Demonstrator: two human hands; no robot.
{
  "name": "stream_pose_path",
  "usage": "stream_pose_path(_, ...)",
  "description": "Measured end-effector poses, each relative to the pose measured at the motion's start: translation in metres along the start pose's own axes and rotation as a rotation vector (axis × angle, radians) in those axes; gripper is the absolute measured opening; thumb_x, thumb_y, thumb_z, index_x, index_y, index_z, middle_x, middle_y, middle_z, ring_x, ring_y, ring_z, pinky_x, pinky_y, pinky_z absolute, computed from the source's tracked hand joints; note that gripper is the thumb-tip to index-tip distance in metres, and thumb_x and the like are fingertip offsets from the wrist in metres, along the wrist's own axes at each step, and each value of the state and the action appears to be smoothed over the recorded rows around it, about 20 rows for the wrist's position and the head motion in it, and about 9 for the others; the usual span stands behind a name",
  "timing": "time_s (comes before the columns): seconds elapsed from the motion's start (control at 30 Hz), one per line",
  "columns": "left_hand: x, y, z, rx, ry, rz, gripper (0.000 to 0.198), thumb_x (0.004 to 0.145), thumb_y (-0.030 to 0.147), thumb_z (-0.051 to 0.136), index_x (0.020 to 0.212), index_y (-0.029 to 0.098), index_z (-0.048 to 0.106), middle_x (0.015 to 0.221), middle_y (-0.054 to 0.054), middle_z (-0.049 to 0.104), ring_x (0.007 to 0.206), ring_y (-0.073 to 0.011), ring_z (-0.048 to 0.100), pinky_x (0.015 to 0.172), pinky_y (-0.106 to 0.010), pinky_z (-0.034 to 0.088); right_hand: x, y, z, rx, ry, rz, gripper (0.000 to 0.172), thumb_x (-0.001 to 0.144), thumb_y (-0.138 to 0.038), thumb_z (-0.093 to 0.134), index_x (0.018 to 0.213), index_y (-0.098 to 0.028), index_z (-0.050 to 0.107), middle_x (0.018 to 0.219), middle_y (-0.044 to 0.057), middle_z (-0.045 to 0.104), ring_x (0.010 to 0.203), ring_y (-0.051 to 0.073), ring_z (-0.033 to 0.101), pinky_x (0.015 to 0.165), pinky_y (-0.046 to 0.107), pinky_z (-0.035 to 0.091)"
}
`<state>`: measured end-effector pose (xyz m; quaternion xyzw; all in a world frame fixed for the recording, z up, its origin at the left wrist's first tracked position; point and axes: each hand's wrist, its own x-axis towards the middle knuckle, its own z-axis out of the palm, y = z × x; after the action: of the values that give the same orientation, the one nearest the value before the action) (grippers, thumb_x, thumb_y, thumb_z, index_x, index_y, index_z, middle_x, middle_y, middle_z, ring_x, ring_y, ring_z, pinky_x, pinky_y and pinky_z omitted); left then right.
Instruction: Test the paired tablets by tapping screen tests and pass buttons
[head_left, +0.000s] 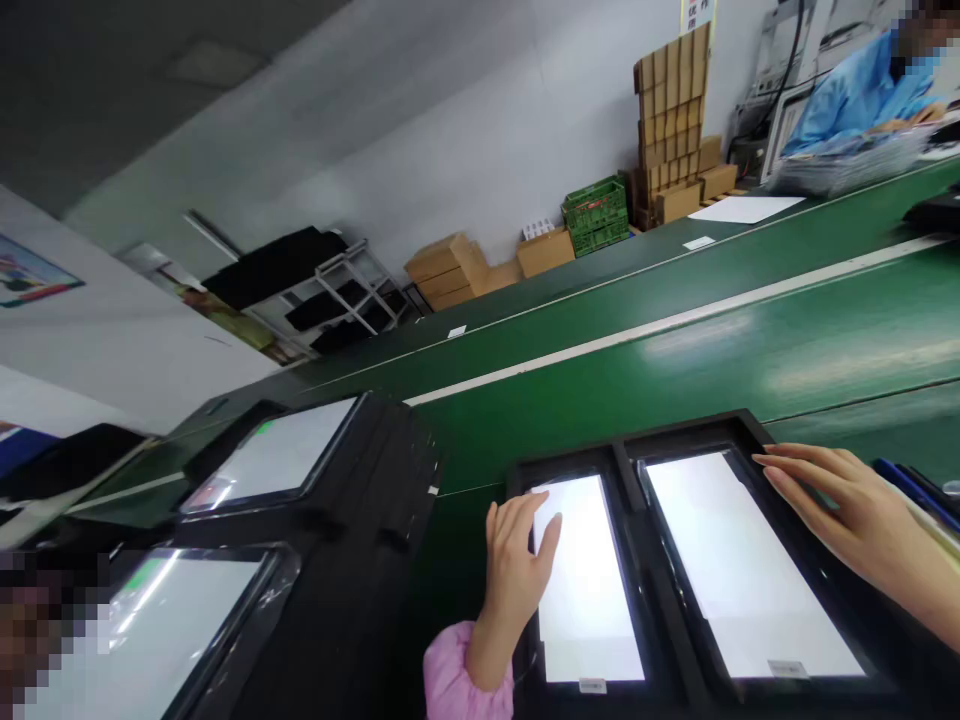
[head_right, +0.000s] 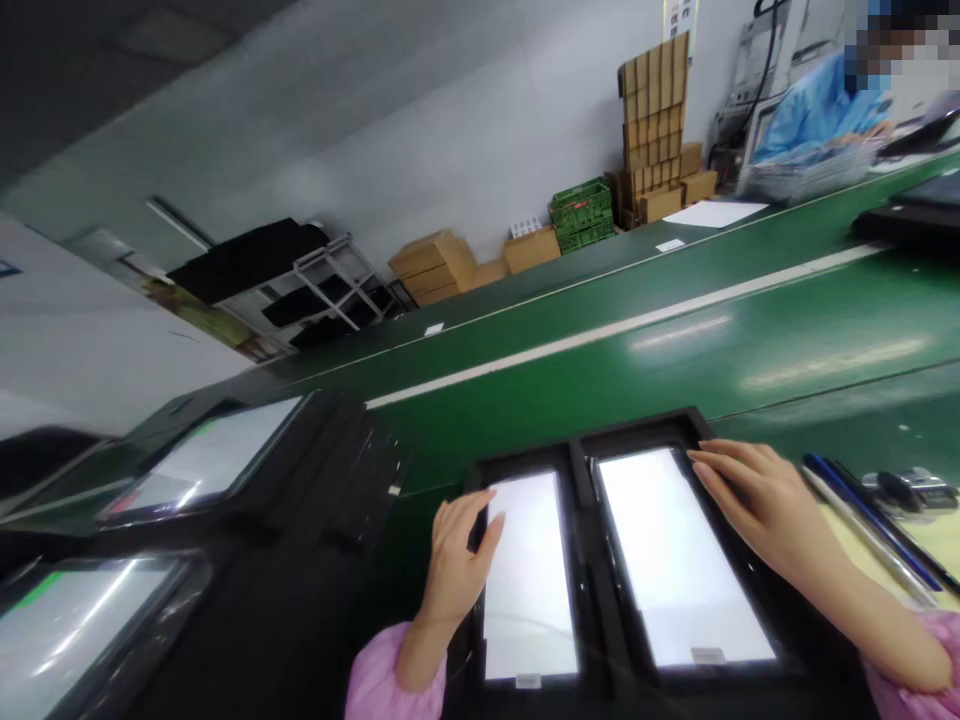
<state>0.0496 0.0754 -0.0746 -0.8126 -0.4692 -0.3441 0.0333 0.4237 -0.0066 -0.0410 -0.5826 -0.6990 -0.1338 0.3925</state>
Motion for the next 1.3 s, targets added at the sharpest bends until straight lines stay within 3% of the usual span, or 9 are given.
stream_pose_path(0.17, 0.007, 0.021, 0.028, 0.007, -0.059, 0.067, 0.022, 0.101, 0.034, 0.059, 0.117, 0.028, 0.074, 0.118, -0.009, 0.077, 0.110, -0.0300, 0.071, 0.113, -0.061, 0.045, -0.010, 0.007, 0.017, -0.028, 0.001, 0.030, 0.063, 0.114, -0.057, 0.030, 0.095, -0.025, 0.080, 0.092, 0.008, 0.078, 0.077, 0.026, 0.073, 0.061, 0.039, 0.057)
stream_pose_path(0.3, 0.001, 0.025, 0.043, 0.016, -0.069, 0.090, 0.022, 0.099, 0.033, 0.064, 0.117, 0.027, 0.074, 0.119, -0.011, 0.076, 0.112, -0.0312, 0.070, 0.117, -0.063, 0.040, -0.019, 0.012, 0.027, -0.080, -0.013, 0.067, 0.069, 0.114, -0.058, 0.025, 0.093, -0.023, 0.082, 0.095, 0.010, 0.078, 0.080, 0.027, 0.074, 0.064, 0.041, 0.060)
stream_pose_path(0.5, -0.008, 0.019, 0.043, 0.020, -0.108, 0.096, 0.024, 0.098, 0.037, 0.068, 0.118, 0.026, 0.074, 0.120, -0.012, 0.075, 0.113, -0.0322, 0.069, 0.120, -0.064, 0.036, -0.025, 0.015, 0.021, -0.073, -0.079, 0.149, 0.072, 0.112, -0.063, 0.025, 0.089, -0.028, 0.083, 0.099, 0.010, 0.078, 0.087, 0.029, 0.073, 0.071, 0.043, 0.061)
stream_pose_path(0.63, -0.008, 0.018, 0.044, 0.012, -0.124, 0.118, 0.029, 0.095, 0.039, 0.073, 0.120, 0.026, 0.074, 0.121, -0.012, 0.075, 0.115, -0.0317, 0.069, 0.122, -0.061, 0.036, -0.025, 0.013, 0.020, -0.083, -0.071, 0.119, 0.073, 0.114, -0.058, 0.025, 0.084, -0.026, 0.083, 0.098, 0.011, 0.078, 0.088, 0.028, 0.073, 0.072, 0.042, 0.061)
stream_pose_path(0.9, -0.006, 0.021, 0.042, -0.059, -0.065, 0.217, 0.011, 0.097, 0.036, 0.071, 0.098, 0.027, 0.077, 0.107, -0.007, 0.078, 0.106, -0.0271, 0.071, 0.123, -0.056, 0.032, -0.035, 0.015, 0.022, -0.066, -0.148, 0.121, 0.067, 0.113, -0.056, 0.027, 0.091, -0.029, 0.084, 0.108, 0.011, 0.078, 0.099, 0.031, 0.072, 0.079, 0.047, 0.060)
stream_pose_path(1.03, -0.005, 0.022, 0.043, -0.075, -0.054, 0.230, 0.011, 0.096, 0.036, 0.072, 0.098, 0.027, 0.077, 0.104, -0.007, 0.078, 0.103, -0.0265, 0.072, 0.123, -0.056, 0.031, -0.036, 0.015, 0.025, -0.145, -0.198, 0.088, 0.067, 0.113, -0.057, 0.025, 0.092, -0.032, 0.085, 0.113, 0.010, 0.077, 0.102, 0.034, 0.070, 0.073, 0.047, 0.057)
stream_pose_path(1.2, -0.006, 0.022, 0.043, -0.081, -0.059, 0.231, 0.010, 0.094, 0.035, 0.075, 0.099, 0.026, 0.077, 0.105, -0.007, 0.078, 0.103, -0.0273, 0.072, 0.123, -0.057, 0.032, -0.035, 0.011, 0.022, -0.198, -0.124, 0.033, 0.062, 0.114, -0.050, 0.026, 0.101, -0.032, 0.083, 0.117, 0.010, 0.077, 0.101, 0.032, 0.070, 0.073, 0.044, 0.054)
stream_pose_path(1.3, -0.006, 0.023, 0.043, -0.072, -0.069, 0.221, 0.012, 0.092, 0.036, 0.078, 0.100, 0.027, 0.078, 0.105, -0.007, 0.078, 0.104, -0.0273, 0.072, 0.124, -0.058, 0.032, -0.033, 0.011, 0.019, -0.169, -0.078, 0.020, 0.058, 0.114, -0.046, 0.030, 0.096, -0.029, 0.082, 0.110, 0.010, 0.077, 0.095, 0.030, 0.071, 0.069, 0.041, 0.054)
